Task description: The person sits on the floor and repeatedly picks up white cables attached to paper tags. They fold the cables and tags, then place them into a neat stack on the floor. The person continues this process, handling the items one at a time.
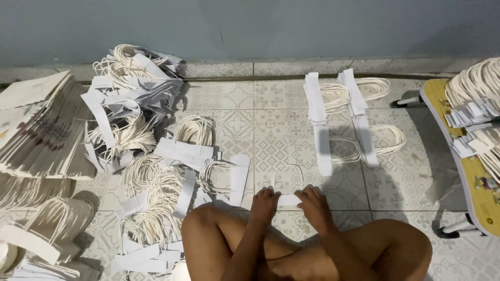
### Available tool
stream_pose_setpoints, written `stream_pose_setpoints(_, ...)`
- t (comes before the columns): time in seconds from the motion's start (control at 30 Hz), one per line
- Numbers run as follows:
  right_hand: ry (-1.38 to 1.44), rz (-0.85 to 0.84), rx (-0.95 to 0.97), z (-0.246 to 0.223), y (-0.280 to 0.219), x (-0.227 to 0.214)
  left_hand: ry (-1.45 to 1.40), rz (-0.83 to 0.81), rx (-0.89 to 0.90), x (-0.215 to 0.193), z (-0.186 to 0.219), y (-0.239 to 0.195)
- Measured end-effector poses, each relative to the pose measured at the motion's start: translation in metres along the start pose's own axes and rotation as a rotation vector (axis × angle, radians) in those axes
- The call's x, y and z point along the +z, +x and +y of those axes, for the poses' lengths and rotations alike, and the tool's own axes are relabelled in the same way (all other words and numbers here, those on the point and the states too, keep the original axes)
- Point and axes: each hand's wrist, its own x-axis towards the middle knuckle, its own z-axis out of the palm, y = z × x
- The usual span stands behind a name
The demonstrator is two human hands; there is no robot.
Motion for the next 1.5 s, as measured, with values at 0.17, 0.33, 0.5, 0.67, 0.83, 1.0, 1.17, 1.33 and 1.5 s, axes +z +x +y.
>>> stream_pose_setpoints(0.17, 0.057, -0.009, 0.044, -0.002, -0.002, -0.002, -0.02, 0.032, -0.101, -0.033, 0.009, 0.001)
stream_pose_setpoints(0.33, 0.057, -0.025, 0.052, -0.005, -0.004, -0.006, 0.101, -0.036, -0.244, -0.026, -0.015, -0.006)
stream_pose_setpoints(0.5, 0.075, -0.04, 0.087, -0.006, -0.005, -0.004, 0.074, -0.15, 0.103, -0.048, -0.002, -0.02)
stream_pose_setpoints(0.67, -0.018, -0.147, 0.163, -0.015, 0.001, -0.012, 0.211, -0.304, 0.238, -0.007, -0.019, -0.039)
stream_pose_setpoints(0.83, -0.019, -0.065, 0.118, -0.015, -0.002, -0.013, 0.271, -0.656, 0.107, -0.045, 0.01, -0.027)
stream_pose_setpoints(1.0, -0.047, -0.039, 0.092, -0.015, -0.002, -0.012, 0.249, -0.782, 0.06, -0.056, 0.018, -0.022)
stream_pose_setpoints(1.17, -0.052, -0.099, 0.126, -0.017, 0.0, -0.014, 0.259, -0.763, 0.058, -0.061, 0.024, -0.022)
stream_pose_setpoints(1.33, -0.034, -0.097, 0.118, -0.014, -0.002, -0.012, 0.293, -0.736, 0.07, -0.065, 0.026, -0.024)
stream_pose_setpoints(1.5, 0.039, -0.055, 0.078, -0.012, -0.005, -0.012, 0.248, -0.583, 0.065, -0.083, 0.033, -0.027)
